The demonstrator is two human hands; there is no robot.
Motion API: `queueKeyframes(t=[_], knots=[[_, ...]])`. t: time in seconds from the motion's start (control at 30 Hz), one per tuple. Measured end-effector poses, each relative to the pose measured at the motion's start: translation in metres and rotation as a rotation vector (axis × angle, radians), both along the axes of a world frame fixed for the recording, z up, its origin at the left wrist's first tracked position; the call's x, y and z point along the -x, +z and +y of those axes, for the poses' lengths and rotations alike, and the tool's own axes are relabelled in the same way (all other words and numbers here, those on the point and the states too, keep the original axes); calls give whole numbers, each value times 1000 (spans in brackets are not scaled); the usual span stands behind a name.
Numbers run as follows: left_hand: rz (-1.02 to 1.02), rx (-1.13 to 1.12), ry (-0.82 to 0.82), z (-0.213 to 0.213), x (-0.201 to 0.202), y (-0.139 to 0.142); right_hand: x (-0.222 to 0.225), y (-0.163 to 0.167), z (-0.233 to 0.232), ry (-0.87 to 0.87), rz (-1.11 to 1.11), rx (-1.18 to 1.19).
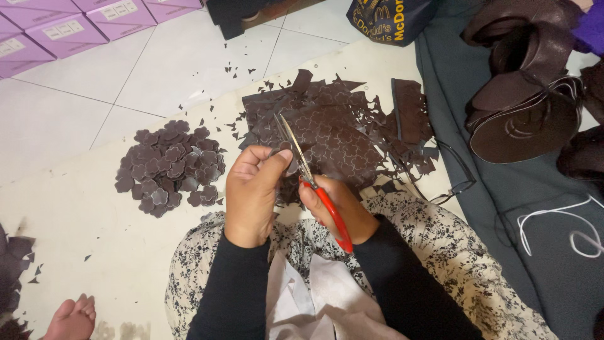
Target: The person sits on the floor and uses red-handled scissors to cut flower-shaped pieces from a sheet of dark brown material. The cut shapes are placed in a growing pile to the left while the remaining sheet is held and rotated as needed.
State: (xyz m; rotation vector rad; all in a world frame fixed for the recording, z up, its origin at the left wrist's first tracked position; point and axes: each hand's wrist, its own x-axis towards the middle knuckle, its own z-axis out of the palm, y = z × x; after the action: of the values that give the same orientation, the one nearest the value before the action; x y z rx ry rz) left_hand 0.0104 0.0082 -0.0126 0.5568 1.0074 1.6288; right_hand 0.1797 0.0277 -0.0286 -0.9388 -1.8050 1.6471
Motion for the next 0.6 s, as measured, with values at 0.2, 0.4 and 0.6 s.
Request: queueKeyframes(t=[0.2,0.4,0.6], knots=[[18,62,1,1,-4,1,5,6,-1,-35,50,-185],[20,67,11,1,-1,2,2,0,2,-38,-47,-104],[57,23,62,0,8,0,-4,-5,7,29,-52,-76]])
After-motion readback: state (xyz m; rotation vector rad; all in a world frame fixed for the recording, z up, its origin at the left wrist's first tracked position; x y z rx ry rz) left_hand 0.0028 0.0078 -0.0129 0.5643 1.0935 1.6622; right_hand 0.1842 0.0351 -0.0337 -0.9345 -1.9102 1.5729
